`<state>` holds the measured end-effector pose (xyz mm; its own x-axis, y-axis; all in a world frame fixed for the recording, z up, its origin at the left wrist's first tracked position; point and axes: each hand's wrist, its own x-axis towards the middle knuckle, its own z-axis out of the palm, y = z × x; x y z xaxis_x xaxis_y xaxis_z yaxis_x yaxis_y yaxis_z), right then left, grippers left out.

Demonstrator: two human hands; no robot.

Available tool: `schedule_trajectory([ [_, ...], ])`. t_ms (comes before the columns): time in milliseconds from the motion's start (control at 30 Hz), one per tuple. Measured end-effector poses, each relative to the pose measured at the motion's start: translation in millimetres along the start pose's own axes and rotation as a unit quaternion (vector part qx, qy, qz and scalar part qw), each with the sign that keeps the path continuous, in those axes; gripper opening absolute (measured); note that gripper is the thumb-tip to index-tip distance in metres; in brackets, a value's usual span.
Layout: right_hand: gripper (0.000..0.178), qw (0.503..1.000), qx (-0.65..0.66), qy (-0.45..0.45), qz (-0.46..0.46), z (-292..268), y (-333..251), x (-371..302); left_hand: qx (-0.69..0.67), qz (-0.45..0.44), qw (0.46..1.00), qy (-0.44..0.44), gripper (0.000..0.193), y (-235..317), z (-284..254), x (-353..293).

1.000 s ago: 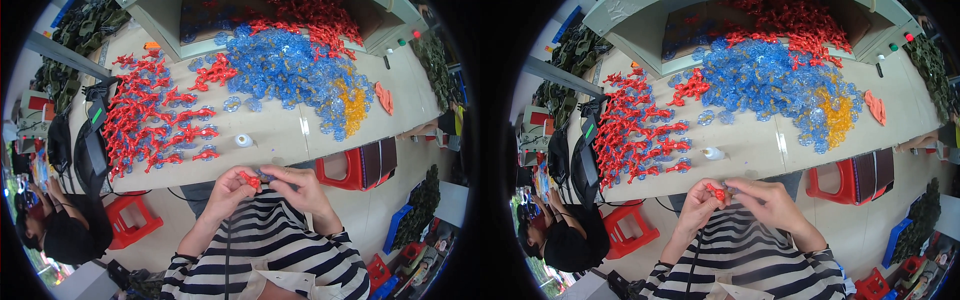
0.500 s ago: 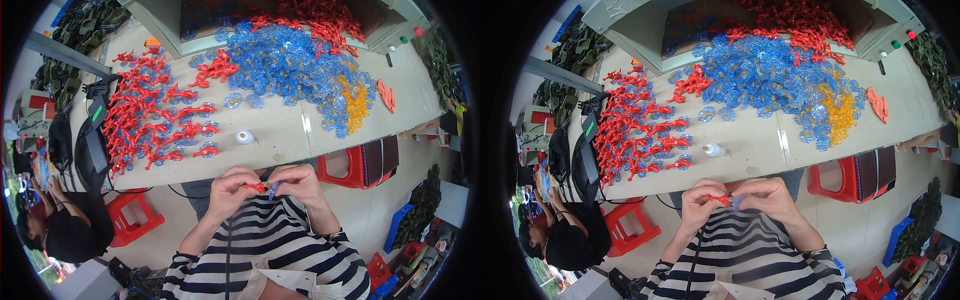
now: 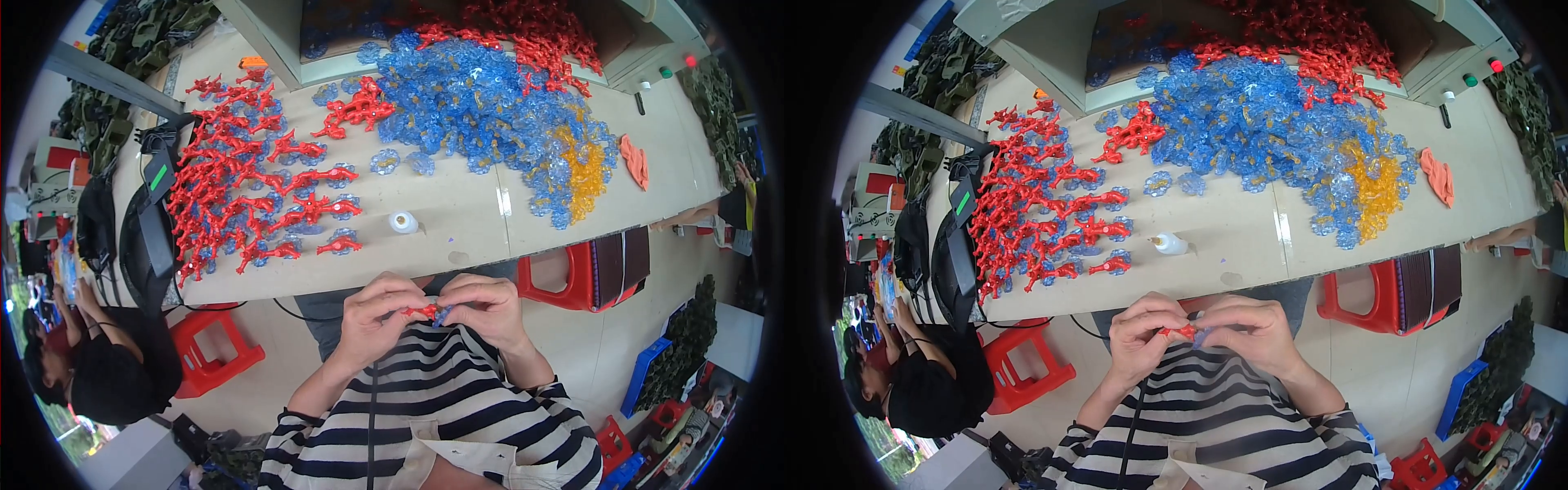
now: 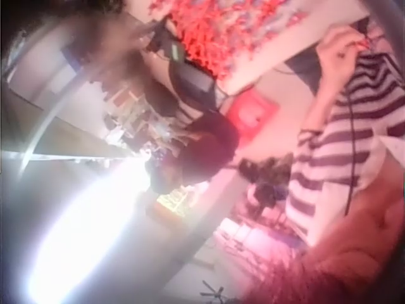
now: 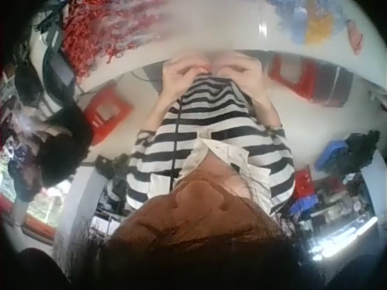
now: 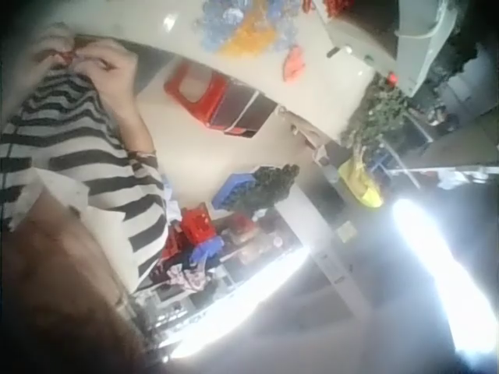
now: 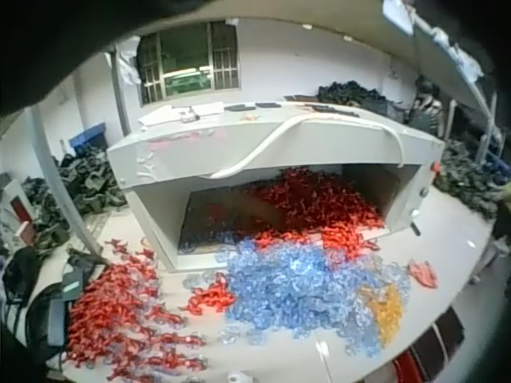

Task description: The person assembles toy figurines by applying glue from a bottle onto the figurines and attaching them onto plastic bases by hand.

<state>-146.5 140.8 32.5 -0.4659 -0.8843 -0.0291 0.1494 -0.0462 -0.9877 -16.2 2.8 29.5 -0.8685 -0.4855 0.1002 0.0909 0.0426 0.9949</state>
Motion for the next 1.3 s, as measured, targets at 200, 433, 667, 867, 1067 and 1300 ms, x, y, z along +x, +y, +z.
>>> schedule_trajectory([
  [200, 0.023, 0.994, -0.078, 0.016, -0.078, 3.3, 0.1, -2.7, 0.034, 0.055, 0.998, -0.020, 0.024, -1.4, -4.7, 2.5],
  [433, 0.023, 0.963, -0.177, 0.040, -0.202, 14.3, -8.4, -3.1, -0.116, 0.087, 0.989, -0.038, 0.022, -17.6, -5.7, 5.1],
  [667, 0.028, 0.943, -0.211, 0.004, -0.257, 12.7, -7.9, -2.9, -0.154, 0.067, 0.983, -0.071, 0.025, -20.7, -9.2, 5.7],
  [867, 0.021, 0.946, -0.185, 0.013, -0.266, 15.3, -0.8, -5.2, -0.123, 0.065, 0.984, -0.114, 0.024, -16.6, -11.4, 6.4],
  [1067, 0.018, 0.953, -0.173, 0.022, -0.247, 15.5, 5.4, -2.3, -0.077, 0.060, 0.992, -0.077, 0.021, -9.9, -11.9, 5.1],
  [1300, 0.017, 0.957, -0.139, -0.002, -0.253, 19.4, 11.2, 3.3, -0.027, 0.061, 0.996, -0.060, 0.018, -4.7, -16.9, -1.0],
])
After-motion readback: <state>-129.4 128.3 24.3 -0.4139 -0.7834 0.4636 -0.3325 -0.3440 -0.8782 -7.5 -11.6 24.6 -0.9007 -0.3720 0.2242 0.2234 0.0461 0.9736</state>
